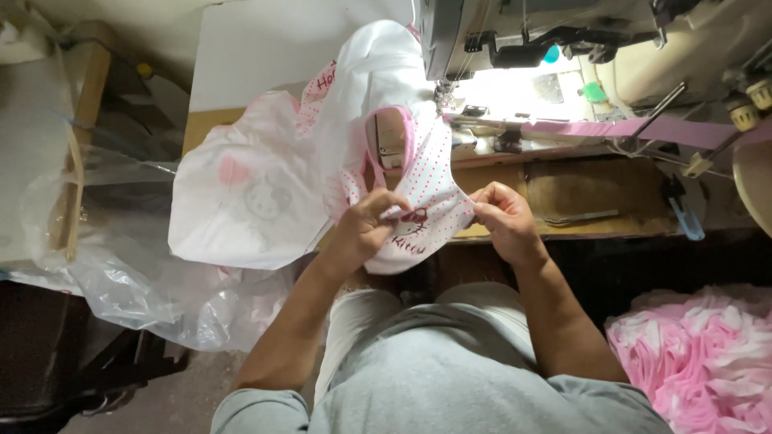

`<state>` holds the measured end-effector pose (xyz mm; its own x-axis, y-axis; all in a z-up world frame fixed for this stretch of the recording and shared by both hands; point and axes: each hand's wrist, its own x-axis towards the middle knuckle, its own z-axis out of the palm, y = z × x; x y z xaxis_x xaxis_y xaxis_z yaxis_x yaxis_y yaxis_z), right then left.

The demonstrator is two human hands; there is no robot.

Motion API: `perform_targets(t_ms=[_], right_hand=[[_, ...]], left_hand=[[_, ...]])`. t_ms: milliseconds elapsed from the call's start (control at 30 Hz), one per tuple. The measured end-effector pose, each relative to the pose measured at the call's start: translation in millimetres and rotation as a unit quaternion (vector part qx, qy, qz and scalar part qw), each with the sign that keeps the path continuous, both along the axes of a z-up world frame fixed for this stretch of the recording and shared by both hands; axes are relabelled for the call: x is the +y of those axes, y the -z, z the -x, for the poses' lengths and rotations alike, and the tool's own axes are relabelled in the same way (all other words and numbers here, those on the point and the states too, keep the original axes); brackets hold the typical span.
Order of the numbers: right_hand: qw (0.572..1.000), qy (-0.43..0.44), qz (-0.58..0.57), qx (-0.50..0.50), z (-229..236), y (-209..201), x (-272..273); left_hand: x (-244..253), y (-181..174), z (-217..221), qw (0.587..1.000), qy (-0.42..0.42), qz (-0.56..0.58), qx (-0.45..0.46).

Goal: Sorting and stacking small fabric garments on a workbench next to an industrial sewing machine.

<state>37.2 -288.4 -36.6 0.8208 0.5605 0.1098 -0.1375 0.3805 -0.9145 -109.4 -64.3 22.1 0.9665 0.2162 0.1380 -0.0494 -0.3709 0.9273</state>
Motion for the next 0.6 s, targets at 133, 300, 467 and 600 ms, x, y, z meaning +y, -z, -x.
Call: perform_targets(t_ms=[133, 300, 467, 600], right_hand=[[0.999, 0.047, -0.004, -0.016, 4.9, 22.9, -1.1], [0.993, 0.064, 0.047, -0.092, 10.9, 18.3, 0.6], [0.985, 0.081, 0.059, -0.143, -14.5, 13.8, 20.6], [0.953, 0.099, 0.138, -0.251, -46.4, 5.5, 37.9]], left_hand=[[-1.6, -13.7, 9.3, 0.993, 0.016, -0.120, -0.014], [6.5, -2.6, 7.9, 0.966, 0.005, -0.253, -0.050], [39.9, 4.1, -32.1, 0.919, -0.014, -0.357, -0.164], [66.4, -9.1, -76.5, 0.861, -0.050, -0.442, -0.247]])
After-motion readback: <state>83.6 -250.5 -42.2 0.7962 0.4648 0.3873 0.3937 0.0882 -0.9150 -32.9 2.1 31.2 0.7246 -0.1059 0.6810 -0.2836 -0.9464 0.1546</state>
